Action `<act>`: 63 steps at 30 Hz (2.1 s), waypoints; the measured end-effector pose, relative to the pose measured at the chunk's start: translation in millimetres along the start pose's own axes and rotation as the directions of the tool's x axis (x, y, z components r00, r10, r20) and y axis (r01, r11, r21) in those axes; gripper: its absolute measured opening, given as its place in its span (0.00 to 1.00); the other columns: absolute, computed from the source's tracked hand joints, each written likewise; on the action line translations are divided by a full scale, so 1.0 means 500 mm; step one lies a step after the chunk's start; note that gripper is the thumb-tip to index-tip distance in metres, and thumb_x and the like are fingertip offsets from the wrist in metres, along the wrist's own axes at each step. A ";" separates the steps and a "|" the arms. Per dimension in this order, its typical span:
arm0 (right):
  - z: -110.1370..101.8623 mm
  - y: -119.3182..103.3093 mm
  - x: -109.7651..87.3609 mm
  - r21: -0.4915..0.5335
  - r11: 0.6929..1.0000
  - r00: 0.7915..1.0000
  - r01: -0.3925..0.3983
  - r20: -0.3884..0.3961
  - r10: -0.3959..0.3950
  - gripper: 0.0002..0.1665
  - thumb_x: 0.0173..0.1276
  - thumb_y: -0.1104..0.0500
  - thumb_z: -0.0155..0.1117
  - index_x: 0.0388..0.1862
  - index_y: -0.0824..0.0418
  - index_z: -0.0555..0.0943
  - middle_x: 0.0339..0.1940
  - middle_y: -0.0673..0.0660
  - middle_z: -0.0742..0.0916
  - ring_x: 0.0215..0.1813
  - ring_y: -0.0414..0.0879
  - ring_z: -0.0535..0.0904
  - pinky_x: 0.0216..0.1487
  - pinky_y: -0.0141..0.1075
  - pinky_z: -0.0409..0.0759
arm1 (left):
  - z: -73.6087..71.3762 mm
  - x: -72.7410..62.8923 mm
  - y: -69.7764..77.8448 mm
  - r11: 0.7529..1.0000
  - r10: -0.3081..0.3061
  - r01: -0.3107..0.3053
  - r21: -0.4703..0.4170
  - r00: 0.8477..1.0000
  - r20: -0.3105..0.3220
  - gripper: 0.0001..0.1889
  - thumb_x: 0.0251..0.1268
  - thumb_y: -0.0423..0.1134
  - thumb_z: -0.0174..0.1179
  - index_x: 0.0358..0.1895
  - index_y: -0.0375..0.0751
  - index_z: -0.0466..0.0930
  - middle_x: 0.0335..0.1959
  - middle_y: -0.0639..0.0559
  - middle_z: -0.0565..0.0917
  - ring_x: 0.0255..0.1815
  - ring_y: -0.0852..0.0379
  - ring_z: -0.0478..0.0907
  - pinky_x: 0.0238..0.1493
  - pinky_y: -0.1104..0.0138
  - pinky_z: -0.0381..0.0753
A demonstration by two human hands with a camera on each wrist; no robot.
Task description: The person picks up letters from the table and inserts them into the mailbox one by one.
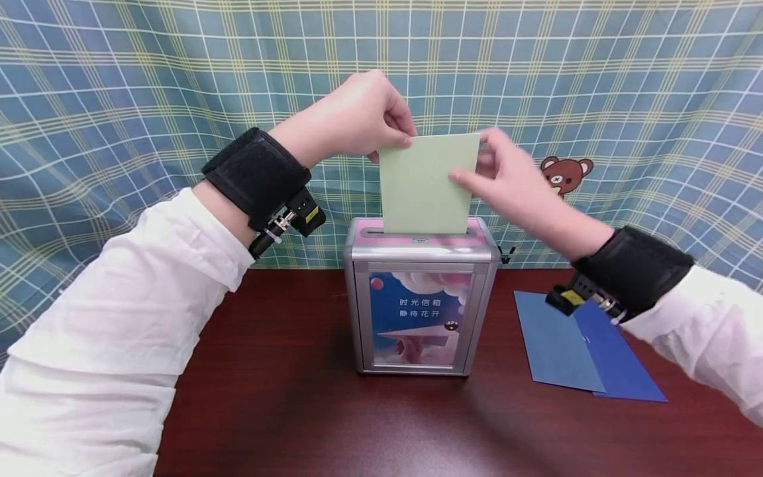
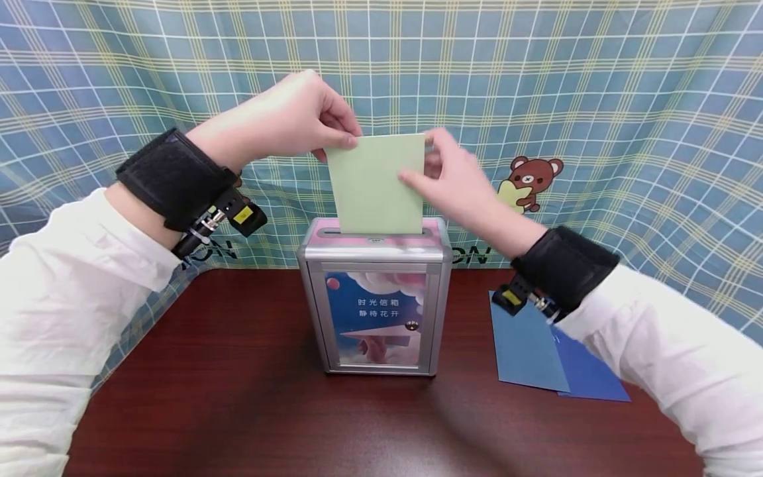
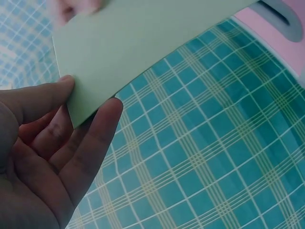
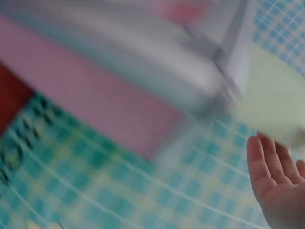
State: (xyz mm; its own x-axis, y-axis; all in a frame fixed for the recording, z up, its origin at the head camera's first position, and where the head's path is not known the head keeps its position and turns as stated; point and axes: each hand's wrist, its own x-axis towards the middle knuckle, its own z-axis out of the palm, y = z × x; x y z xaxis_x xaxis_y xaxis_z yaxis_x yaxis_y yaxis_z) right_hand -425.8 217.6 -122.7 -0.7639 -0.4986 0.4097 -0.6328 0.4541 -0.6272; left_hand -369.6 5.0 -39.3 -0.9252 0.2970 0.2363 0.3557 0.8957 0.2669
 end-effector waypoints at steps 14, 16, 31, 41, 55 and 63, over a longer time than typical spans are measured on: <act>-0.057 -0.067 0.033 -0.496 0.819 0.955 0.290 0.202 -0.217 0.09 0.67 0.54 0.62 0.39 0.55 0.85 0.33 0.52 0.88 0.35 0.42 0.80 0.36 0.33 0.74 | 0.056 0.004 -0.029 0.999 0.023 -0.021 -0.045 0.999 0.036 0.07 0.63 0.35 0.60 0.39 0.40 0.87 0.35 0.48 0.87 0.26 0.57 0.81 0.28 0.72 0.80; -0.044 -0.061 0.029 -0.498 0.810 0.949 0.310 0.218 -0.229 0.06 0.66 0.57 0.63 0.35 0.56 0.86 0.28 0.51 0.87 0.32 0.41 0.80 0.35 0.34 0.74 | 0.067 0.005 -0.030 0.999 0.029 -0.028 -0.036 0.999 0.046 0.07 0.63 0.35 0.60 0.38 0.41 0.87 0.34 0.48 0.87 0.25 0.57 0.81 0.27 0.72 0.80; 0.028 -0.006 0.003 -0.430 0.834 0.926 0.347 0.299 -0.231 0.05 0.64 0.61 0.64 0.36 0.58 0.86 0.28 0.51 0.87 0.30 0.41 0.80 0.35 0.38 0.77 | 0.153 -0.032 -0.063 0.999 0.042 -0.042 0.005 0.997 0.065 0.12 0.63 0.39 0.59 0.46 0.40 0.85 0.39 0.48 0.86 0.41 0.57 0.81 0.46 0.64 0.77; -0.026 0.076 -0.040 -0.478 0.875 0.987 0.074 0.159 0.003 0.22 0.70 0.48 0.56 0.55 0.60 0.78 0.45 0.59 0.84 0.44 0.50 0.79 0.38 0.45 0.76 | 0.183 -0.114 -0.110 0.974 -0.226 0.227 -0.002 0.967 0.116 0.57 0.48 0.68 0.63 0.71 0.29 0.52 0.64 0.34 0.69 0.61 0.44 0.71 0.59 0.52 0.71; -0.058 0.379 -0.159 -0.540 0.825 0.935 -0.167 0.180 0.306 0.34 0.68 0.47 0.57 0.54 0.78 0.72 0.45 0.74 0.82 0.41 0.62 0.80 0.40 0.52 0.77 | 0.377 -0.198 -0.225 0.923 -0.228 0.291 -0.251 0.941 0.252 0.40 0.44 0.63 0.69 0.59 0.45 0.71 0.45 0.48 0.82 0.43 0.54 0.76 0.42 0.60 0.75; -0.007 0.477 -0.251 -0.555 0.696 0.751 -0.455 0.180 0.635 0.58 0.60 0.37 0.62 0.53 0.91 0.53 0.39 0.81 0.73 0.40 0.67 0.75 0.36 0.49 0.74 | 0.462 -0.228 -0.240 0.858 -0.168 0.260 -0.444 0.957 0.236 0.35 0.47 0.55 0.71 0.61 0.50 0.73 0.48 0.53 0.84 0.49 0.57 0.81 0.53 0.56 0.77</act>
State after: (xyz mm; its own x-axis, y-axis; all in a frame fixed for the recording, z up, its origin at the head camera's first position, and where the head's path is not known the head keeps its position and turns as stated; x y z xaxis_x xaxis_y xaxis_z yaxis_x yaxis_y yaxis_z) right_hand -481.1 391.1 -321.1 -0.9529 -0.2190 -0.2099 -0.1628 0.9530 -0.2554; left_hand -337.6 -59.9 -313.8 -0.9765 0.2116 -0.0396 0.1228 0.6986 0.7049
